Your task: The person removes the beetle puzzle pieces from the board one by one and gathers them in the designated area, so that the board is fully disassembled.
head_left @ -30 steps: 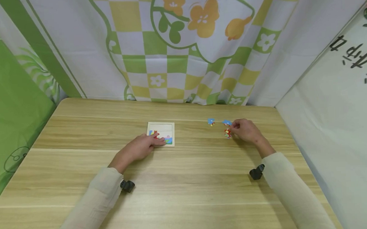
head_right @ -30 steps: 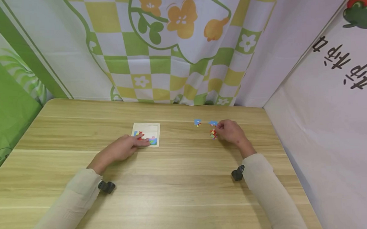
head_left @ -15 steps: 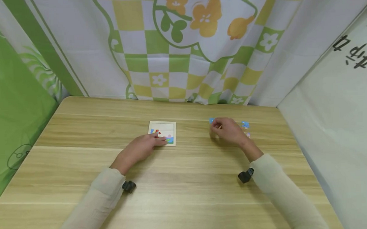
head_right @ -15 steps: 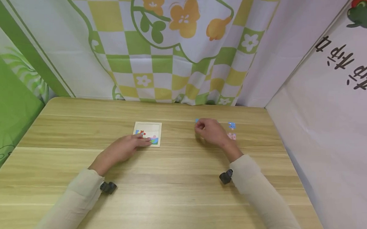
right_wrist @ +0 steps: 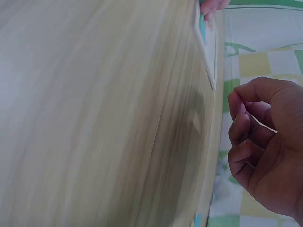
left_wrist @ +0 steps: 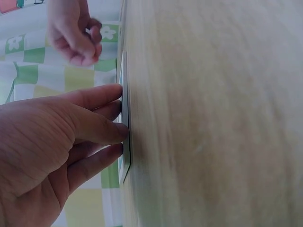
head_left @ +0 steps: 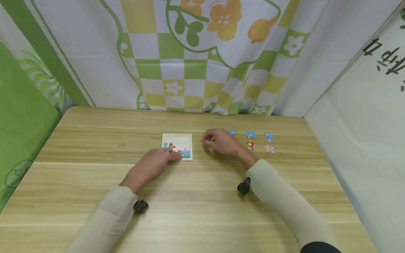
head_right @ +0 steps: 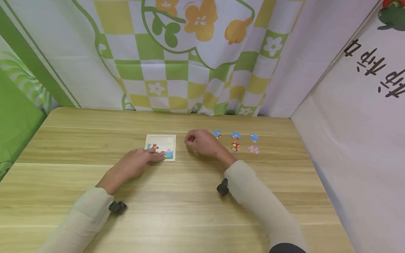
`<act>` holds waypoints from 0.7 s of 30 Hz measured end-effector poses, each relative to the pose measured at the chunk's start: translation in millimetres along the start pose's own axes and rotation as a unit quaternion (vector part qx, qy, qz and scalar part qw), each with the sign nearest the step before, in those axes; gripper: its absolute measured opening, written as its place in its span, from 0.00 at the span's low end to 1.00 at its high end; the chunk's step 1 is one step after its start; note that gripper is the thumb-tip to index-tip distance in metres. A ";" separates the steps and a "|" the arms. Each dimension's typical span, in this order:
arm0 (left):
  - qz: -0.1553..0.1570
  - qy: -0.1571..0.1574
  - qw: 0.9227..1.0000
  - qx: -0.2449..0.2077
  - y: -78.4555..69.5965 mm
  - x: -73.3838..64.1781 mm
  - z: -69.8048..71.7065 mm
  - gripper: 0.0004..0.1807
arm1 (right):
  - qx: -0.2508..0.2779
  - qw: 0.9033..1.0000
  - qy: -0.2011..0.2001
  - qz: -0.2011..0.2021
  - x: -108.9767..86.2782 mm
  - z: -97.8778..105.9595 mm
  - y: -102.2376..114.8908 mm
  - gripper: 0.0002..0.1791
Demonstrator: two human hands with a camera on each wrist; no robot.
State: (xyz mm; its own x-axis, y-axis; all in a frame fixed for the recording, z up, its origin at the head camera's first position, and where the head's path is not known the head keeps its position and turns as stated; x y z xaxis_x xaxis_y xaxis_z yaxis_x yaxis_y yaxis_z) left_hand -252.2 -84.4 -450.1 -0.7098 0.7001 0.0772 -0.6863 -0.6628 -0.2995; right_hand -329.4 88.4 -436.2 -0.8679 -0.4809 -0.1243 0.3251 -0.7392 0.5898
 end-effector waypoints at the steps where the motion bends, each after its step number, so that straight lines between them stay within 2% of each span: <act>1: 0.003 0.001 1.000 0.004 0.3 -0.1 0.2 0.32 | 0.005 1.000 0.003 0.000 4.8 -3.1 2.4 0.09; 6: 0.014 0.003 1.000 0.019 2.2 1.0 0.5 0.31 | 0.012 1.000 0.012 0.013 23.3 -15.5 17.0 0.08; 12: 0.011 -0.002 1.000 0.029 1.7 2.4 1.0 0.31 | 0.008 0.999 0.032 0.033 38.8 -30.6 35.0 0.08; 16: 0.004 -0.005 1.000 0.026 1.3 2.0 0.5 0.30 | -0.007 0.998 0.057 0.033 45.4 -42.0 44.1 0.08; 21: 0.006 -0.001 1.000 0.015 2.9 0.5 0.3 0.30 | -0.031 0.997 0.065 0.020 48.9 -47.2 52.4 0.09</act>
State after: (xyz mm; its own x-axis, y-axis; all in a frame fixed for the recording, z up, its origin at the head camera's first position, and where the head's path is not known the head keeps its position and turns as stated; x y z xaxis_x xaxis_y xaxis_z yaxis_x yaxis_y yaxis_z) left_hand -254.6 -86.1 -450.7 -0.7184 0.6915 0.0756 -0.6821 -0.6790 -0.2714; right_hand -337.1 3.9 -449.0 -0.7990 -0.5645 -0.2074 0.3843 -0.7446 0.5458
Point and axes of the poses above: each hand's wrist, its own x-axis towards the middle knuckle, its own z-axis out of the back of the hand, y = z × x, the point moved 9 cm from there along x, towards the middle knuckle, and after that the axes turned 7 degrees about -z, right-handed, at the moved point
